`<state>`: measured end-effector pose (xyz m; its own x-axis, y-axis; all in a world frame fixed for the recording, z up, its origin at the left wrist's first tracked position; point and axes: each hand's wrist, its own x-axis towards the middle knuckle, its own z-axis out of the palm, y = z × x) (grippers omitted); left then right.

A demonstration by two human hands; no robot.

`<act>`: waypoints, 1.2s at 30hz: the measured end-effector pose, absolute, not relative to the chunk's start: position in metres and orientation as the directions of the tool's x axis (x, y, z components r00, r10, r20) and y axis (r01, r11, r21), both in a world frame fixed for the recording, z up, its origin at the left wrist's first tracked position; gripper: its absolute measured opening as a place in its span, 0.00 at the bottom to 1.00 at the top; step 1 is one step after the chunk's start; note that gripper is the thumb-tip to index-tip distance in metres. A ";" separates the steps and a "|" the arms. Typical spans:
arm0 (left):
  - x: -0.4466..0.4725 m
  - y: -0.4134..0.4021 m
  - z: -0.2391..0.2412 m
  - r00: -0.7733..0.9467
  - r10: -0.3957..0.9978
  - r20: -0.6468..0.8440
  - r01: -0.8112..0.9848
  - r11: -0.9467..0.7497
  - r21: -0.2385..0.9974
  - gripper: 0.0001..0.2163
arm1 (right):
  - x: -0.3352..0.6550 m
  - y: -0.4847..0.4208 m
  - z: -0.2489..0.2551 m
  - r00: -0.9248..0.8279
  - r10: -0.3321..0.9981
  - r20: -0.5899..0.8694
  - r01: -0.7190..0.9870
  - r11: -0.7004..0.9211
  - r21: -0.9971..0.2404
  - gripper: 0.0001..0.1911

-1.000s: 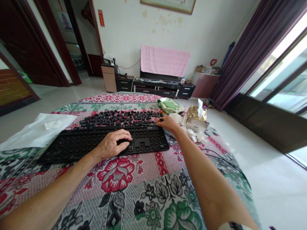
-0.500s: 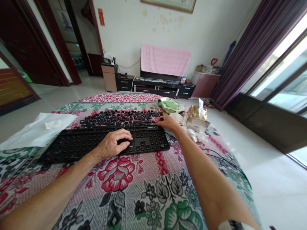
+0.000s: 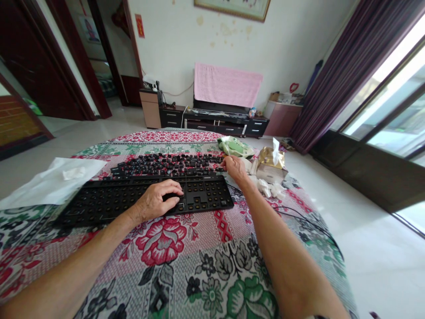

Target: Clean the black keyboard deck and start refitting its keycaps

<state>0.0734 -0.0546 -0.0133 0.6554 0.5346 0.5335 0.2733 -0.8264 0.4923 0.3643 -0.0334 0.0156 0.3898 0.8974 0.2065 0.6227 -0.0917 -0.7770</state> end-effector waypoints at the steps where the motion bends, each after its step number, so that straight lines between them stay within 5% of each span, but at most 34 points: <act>1: 0.073 -0.055 -0.013 0.656 0.534 0.534 0.273 -0.827 0.491 0.08 | 0.364 -0.036 0.017 0.379 0.897 0.229 0.600 -0.050 -0.798 0.15; 6: 0.073 -0.054 -0.013 0.657 0.522 0.543 0.268 -0.836 0.479 0.08 | 0.360 -0.050 0.023 0.274 0.885 0.377 0.709 0.079 -0.701 0.17; 20: 0.073 -0.053 -0.015 0.662 0.508 0.552 0.268 -0.847 0.458 0.08 | 0.365 -0.107 0.053 -0.132 0.991 -0.031 0.457 0.033 -0.889 0.12; 25: 0.074 -0.052 -0.015 0.661 0.509 0.552 0.274 -0.848 0.454 0.08 | 0.362 -0.114 0.063 -0.233 0.953 -0.195 0.576 -0.027 -0.817 0.08; 36: 0.074 -0.053 -0.016 0.662 0.513 0.547 0.282 -0.846 0.452 0.08 | 0.352 -0.115 0.062 -0.218 0.942 -0.255 0.685 -0.038 -0.727 0.09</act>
<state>0.0736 -0.0528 -0.0155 0.6616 0.5127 0.5472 0.2822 -0.8463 0.4518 0.3525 -0.1154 0.0619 -0.2180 0.9420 -0.2552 0.6853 -0.0384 -0.7272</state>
